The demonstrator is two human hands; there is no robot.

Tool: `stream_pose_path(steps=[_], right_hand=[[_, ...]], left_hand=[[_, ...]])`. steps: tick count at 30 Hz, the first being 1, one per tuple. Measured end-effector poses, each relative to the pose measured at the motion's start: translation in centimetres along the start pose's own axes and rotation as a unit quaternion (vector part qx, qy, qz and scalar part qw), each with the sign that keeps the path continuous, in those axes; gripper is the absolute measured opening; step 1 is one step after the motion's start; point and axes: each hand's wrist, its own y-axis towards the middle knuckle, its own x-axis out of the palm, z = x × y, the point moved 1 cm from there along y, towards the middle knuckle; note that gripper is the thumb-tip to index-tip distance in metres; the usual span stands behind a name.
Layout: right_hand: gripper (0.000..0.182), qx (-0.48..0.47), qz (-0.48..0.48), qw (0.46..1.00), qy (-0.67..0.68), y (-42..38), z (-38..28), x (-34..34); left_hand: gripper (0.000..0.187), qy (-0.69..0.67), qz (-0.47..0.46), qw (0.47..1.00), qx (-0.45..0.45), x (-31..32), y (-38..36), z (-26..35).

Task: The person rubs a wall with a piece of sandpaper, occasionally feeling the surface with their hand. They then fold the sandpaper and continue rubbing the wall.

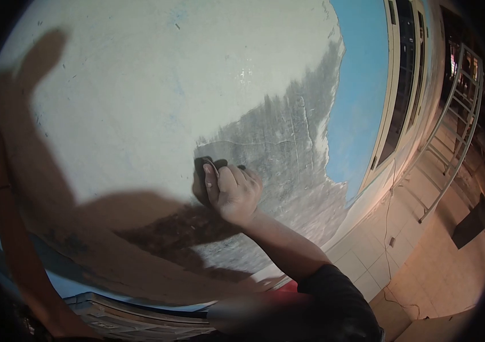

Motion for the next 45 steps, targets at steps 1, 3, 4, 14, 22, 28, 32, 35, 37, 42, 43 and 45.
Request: stream_pose_path(steps=[1,3,4,14,22,28,32,35,37,42,43,45], right_hand=[[0.028,0.001,0.008,1.0,-0.006,-1.4,-0.1,0.2],[0.028,0.006,0.003,1.0,-0.007,-2.6,-0.3,0.3],[0.028,0.01,-0.012,1.0,-0.001,-2.9,-0.3,0.1],[0.03,0.04,-0.025,0.999,-0.002,-3.4,-0.8,-0.3],[0.031,0.085,-0.05,0.995,0.014,-0.8,-1.0,-0.4],[0.03,0.1,-0.035,0.992,0.072,-3.8,-1.2,0.0],[0.027,0.122,-0.051,0.99,0.058,-1.8,-1.2,-0.3],[0.027,0.159,-0.057,0.982,0.085,-3.8,-1.2,-0.1],[0.027,0.165,-0.057,0.981,0.088,-4.4,-1.2,-0.1],[0.027,0.159,-0.067,0.98,0.098,-1.6,-1.6,-0.3],[0.027,0.165,-0.058,0.979,0.102,-2.2,-1.3,0.0],[0.028,0.177,-0.06,0.978,0.092,-3.8,-1.1,-0.1]], left_hand=[[0.051,0.065,0.003,0.998,0.019,-1.2,0.6,0.2],[0.05,0.151,-0.001,0.988,0.036,-2.2,1.2,0.5],[0.05,0.172,-0.01,0.984,0.035,-2.3,1.3,0.5],[0.052,-0.017,-0.072,0.986,-0.151,-5.2,1.5,2.6],[0.058,-0.064,-0.016,0.996,-0.058,1.9,-0.2,-0.9],[0.034,0.091,-0.088,0.991,-0.047,-1.2,-0.1,0.8],[0.039,0.018,-0.15,0.98,-0.13,-10.0,3.0,3.8],[0.044,-0.024,-0.204,0.961,-0.186,-17.3,5.6,5.6],[0.048,-0.037,-0.229,0.95,-0.208,-20.4,6.8,6.5],[0.054,-0.039,-0.259,0.941,-0.217,-24.2,8.3,8.8],[0.054,-0.053,-0.262,0.934,-0.236,-24.4,8.6,9.1],[0.052,-0.076,-0.272,0.919,-0.275,-25.3,9.0,9.4]])
